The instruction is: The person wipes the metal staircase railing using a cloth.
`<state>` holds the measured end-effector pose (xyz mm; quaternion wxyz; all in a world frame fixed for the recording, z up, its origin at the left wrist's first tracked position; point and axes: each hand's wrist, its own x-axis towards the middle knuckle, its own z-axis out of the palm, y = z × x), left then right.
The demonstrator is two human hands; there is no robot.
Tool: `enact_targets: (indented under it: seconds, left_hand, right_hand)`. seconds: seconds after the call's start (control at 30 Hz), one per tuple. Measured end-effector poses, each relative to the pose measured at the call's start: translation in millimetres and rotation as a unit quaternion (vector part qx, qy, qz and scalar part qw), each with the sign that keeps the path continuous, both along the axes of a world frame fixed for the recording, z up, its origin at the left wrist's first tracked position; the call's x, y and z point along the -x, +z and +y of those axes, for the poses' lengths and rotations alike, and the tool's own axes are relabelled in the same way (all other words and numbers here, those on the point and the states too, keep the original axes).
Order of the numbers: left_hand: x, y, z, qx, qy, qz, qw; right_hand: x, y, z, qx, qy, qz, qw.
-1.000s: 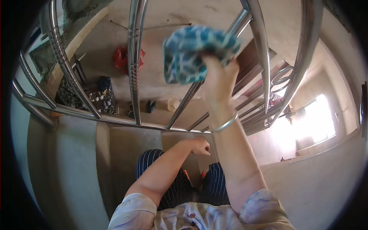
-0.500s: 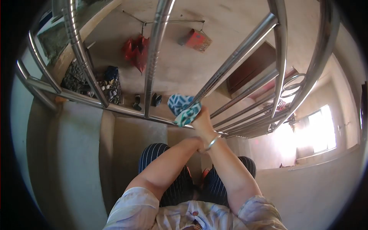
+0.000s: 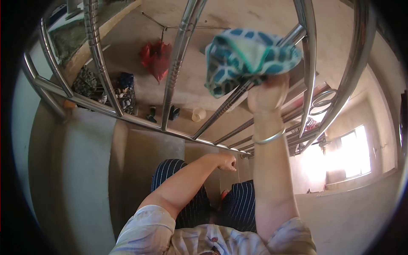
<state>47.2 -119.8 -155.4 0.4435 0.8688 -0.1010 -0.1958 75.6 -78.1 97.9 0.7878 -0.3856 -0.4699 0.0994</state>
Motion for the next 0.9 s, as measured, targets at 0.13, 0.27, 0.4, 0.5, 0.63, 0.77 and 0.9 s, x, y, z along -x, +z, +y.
enact_targets:
  seconds: [0.13, 0.27, 0.4, 0.5, 0.63, 0.77, 0.9]
  left_hand:
    - [-7.7, -24.1, -6.2, 0.009, 0.021, -0.010, 1.000]
    - [-7.0, -24.1, -4.8, 0.010, 0.018, -0.008, 1.000]
    - [-5.2, -22.1, -0.8, -0.001, 0.013, -0.002, 1.000]
    - [-3.9, -21.6, 1.7, -0.003, 0.014, -0.005, 1.000]
    - [4.6, 4.1, 1.0, -0.046, 0.027, -0.004, 0.999]
    - [9.5, 31.6, -10.5, -0.091, -0.007, -0.016, 0.996]
    - [44.8, 58.6, -15.3, 0.015, 0.032, -0.070, 0.997]
  right_hand:
    - [11.0, -80.9, -11.3, 0.098, -0.012, 0.152, 0.983]
    - [-4.1, -187.5, -32.2, 0.306, -0.067, 0.044, 0.949]
    - [8.3, -196.7, -42.4, 0.451, -0.055, 0.008, 0.891]
    - [-0.6, -170.1, -42.8, 0.420, -0.072, 0.043, 0.904]
    - [-10.4, -65.3, -39.1, 0.161, 0.029, 0.043, 0.986]
    - [2.5, 21.6, -27.4, 0.075, 0.030, -0.050, 0.996]
    - [-6.2, -9.8, -4.7, 0.075, -0.061, -0.038, 0.995]
